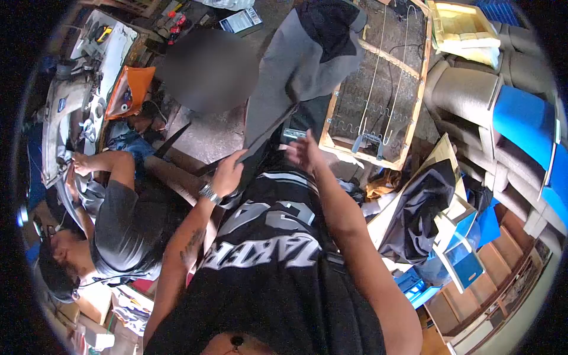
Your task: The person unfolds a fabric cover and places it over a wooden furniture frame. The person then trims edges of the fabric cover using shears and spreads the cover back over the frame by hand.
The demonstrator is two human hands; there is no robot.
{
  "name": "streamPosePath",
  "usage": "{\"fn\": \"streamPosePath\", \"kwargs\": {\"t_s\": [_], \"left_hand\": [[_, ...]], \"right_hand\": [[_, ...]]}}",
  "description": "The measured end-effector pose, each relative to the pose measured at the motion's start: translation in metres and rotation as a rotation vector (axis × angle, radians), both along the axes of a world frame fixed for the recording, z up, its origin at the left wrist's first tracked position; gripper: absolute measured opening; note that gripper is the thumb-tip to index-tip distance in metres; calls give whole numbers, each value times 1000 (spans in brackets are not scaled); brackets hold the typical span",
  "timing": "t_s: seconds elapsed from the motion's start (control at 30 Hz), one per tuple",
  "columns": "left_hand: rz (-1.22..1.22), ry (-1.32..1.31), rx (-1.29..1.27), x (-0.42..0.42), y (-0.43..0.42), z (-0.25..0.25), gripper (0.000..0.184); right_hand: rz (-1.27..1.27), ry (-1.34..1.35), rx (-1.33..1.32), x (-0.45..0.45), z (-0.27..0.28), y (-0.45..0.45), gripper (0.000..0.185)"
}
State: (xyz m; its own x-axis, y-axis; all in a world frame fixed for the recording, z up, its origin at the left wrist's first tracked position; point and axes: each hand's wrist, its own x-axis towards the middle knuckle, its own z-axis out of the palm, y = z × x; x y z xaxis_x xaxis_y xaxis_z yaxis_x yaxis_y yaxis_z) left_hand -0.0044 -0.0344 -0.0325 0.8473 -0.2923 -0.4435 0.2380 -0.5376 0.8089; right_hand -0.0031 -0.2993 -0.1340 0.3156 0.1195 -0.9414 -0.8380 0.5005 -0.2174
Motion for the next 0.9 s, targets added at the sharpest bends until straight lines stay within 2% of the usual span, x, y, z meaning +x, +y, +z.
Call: {"fn": "streamPosePath", "kwargs": {"t_s": [0.03,0.07,0.17,0.23,0.27,0.3,0.37,0.4,0.43,0.53,0.6,0.63,0.7,0.77,0.83,0.9], "left_hand": [[-8,-2,-26,-1,9,10,37],[-20,2,15,-1,14,24,37],[-31,-52,29,-14,33,40,39],[-15,-94,14,-22,43,51,40],[-7,-114,6,-27,48,55,40],[-41,-129,109,-31,53,58,41],[-99,-157,303,-36,65,59,42],[-94,-217,355,-39,71,54,42],[-105,-156,396,-40,76,52,41],[-224,-63,561,-36,83,40,39],[-283,39,616,-27,81,31,40],[-244,8,540,-17,78,28,42],[-171,-51,387,13,61,24,49],[84,-228,167,74,24,44,62],[260,-336,15,133,-19,42,69],[446,-448,-67,186,-58,10,59]], "right_hand": [[-51,-38,-3,6,-30,-10,87],[-180,-18,-14,22,-35,-10,89],[-353,-89,59,78,-33,9,70],[-219,-133,-41,105,-89,11,52],[-219,-168,-48,109,-89,18,44],[-220,-203,-56,114,-88,24,36],[-350,-302,3,134,-21,45,22],[-361,-342,68,138,-19,43,20],[-332,-400,108,142,-15,40,20],[-264,-554,261,156,37,37,20],[-244,-660,491,172,45,23,23],[-226,-709,613,183,47,21,26],[-274,-674,539,207,97,35,30],[-262,-653,579,227,113,42,29],[-226,-588,583,248,129,51,28],[-189,-571,581,269,135,56,27]]}}
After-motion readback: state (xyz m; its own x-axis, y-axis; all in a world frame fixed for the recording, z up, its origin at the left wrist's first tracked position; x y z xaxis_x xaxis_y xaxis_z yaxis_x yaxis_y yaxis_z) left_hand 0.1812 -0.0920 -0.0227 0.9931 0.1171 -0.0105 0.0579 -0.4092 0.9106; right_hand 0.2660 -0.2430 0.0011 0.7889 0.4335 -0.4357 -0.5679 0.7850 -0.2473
